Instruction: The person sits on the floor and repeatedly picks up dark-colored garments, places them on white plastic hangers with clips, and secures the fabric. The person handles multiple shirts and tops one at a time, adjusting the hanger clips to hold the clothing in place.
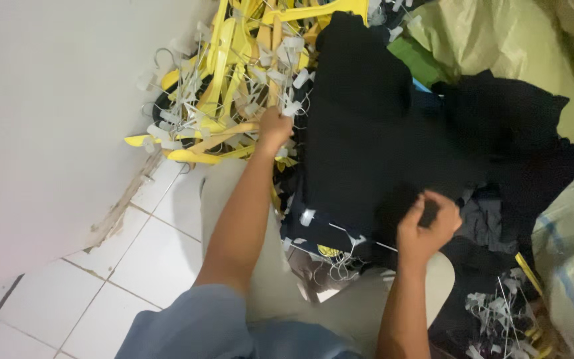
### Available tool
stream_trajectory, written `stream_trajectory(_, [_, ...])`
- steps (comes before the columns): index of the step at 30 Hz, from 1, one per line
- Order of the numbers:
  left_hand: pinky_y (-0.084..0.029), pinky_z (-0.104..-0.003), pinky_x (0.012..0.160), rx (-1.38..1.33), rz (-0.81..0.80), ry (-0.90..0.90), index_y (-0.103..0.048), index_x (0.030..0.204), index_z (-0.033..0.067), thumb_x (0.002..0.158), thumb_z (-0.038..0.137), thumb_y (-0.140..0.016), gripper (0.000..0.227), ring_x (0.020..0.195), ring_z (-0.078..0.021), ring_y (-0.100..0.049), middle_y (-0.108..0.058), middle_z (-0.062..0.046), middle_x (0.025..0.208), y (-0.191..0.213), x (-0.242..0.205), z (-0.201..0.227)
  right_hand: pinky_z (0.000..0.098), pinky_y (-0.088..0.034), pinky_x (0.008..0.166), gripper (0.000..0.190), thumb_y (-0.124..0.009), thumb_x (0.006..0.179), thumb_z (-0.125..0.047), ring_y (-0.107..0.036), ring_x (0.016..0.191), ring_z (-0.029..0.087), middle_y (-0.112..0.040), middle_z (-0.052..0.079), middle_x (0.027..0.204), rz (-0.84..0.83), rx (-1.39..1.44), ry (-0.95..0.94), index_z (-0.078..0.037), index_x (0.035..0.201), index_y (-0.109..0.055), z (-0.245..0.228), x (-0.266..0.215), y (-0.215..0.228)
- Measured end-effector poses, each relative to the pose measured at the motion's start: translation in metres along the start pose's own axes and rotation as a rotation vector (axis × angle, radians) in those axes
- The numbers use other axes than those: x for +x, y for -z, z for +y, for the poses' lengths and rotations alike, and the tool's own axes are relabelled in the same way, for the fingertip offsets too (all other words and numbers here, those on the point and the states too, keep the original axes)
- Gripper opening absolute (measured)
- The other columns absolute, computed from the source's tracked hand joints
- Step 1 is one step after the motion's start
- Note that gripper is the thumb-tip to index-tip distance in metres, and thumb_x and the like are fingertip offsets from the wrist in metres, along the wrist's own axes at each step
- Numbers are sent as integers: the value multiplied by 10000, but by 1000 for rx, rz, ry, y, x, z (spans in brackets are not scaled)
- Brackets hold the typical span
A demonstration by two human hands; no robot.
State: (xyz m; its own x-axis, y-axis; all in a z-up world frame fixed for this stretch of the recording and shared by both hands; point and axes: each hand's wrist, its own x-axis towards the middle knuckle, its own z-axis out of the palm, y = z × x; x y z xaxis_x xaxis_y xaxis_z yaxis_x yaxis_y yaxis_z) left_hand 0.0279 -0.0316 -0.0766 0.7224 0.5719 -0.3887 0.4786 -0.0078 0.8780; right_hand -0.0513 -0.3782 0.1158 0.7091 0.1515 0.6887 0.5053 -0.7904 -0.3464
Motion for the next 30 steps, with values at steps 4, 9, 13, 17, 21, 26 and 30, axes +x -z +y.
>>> stream_trajectory(4, [-490, -377, 680, -249, 198, -412, -725, 1141, -2, 934, 128, -639, 259, 799, -261, -642, -716, -179, 918, -5, 4, 10, 314, -538, 894, 98, -661, 1049, -48, -657, 948, 169, -680, 69, 1034, -187, 444, -123, -28, 1143, -677, -51, 60, -43])
stream_trajectory(9, [-386, -304, 518, -669, 46, 90, -625, 1247, 120, 957, 123, -523, 308, 584, -140, -501, -594, -43, 743, -8, 3, 11, 264, -588, 864, 133, -643, 1030, -54, -709, 936, 122, -716, 66, 980, -523, 836, -174, -8, 1152, -667, -80, 107, -168])
stream_trajectory(13, [-393, -305, 571, -739, 120, -118, -666, 1040, 6, 1022, 163, -575, 183, 644, -131, -506, -576, -36, 772, -9, 5, 23, 280, -575, 793, 207, -733, 937, -45, -697, 889, 136, -730, 95, 991, -579, 825, -253, 20, 1126, -677, -90, 117, -276])
stream_trajectory(17, [-453, -297, 659, -550, 188, -92, -677, 993, 50, 993, 179, -590, 156, 717, -135, -575, -661, -36, 799, -11, -5, 32, 303, -568, 758, 226, -760, 869, -40, -702, 838, 155, -736, 108, 961, -606, 651, -380, 17, 1066, -666, -92, 107, -348])
stream_trajectory(21, [-467, -340, 707, -432, 228, -38, -682, 990, 57, 997, 197, -620, 154, 762, -188, -579, -652, -104, 829, -10, -5, 38, 282, -557, 800, 149, -686, 887, 10, -703, 868, 140, -729, 90, 958, -537, 749, -303, -12, 1017, -618, -83, 95, -386])
stream_trajectory(26, [-515, -409, 800, -248, 374, -300, -672, 992, 22, 948, 108, -611, 115, 883, -324, -662, -689, -189, 963, -19, -1, 32, 264, -514, 758, 241, -622, 920, 55, -636, 839, 107, -676, 46, 941, -584, 1026, -325, -42, 1133, -566, -65, 84, -392])
stream_trajectory(30, [-525, -438, 822, -240, 334, -210, -665, 1071, 25, 920, 78, -577, 183, 921, -361, -688, -691, -210, 1007, -19, -3, 26, 250, -469, 686, 278, -642, 991, 28, -570, 779, 77, -615, 12, 913, -546, 1048, -358, -52, 1243, -554, -65, 73, -378])
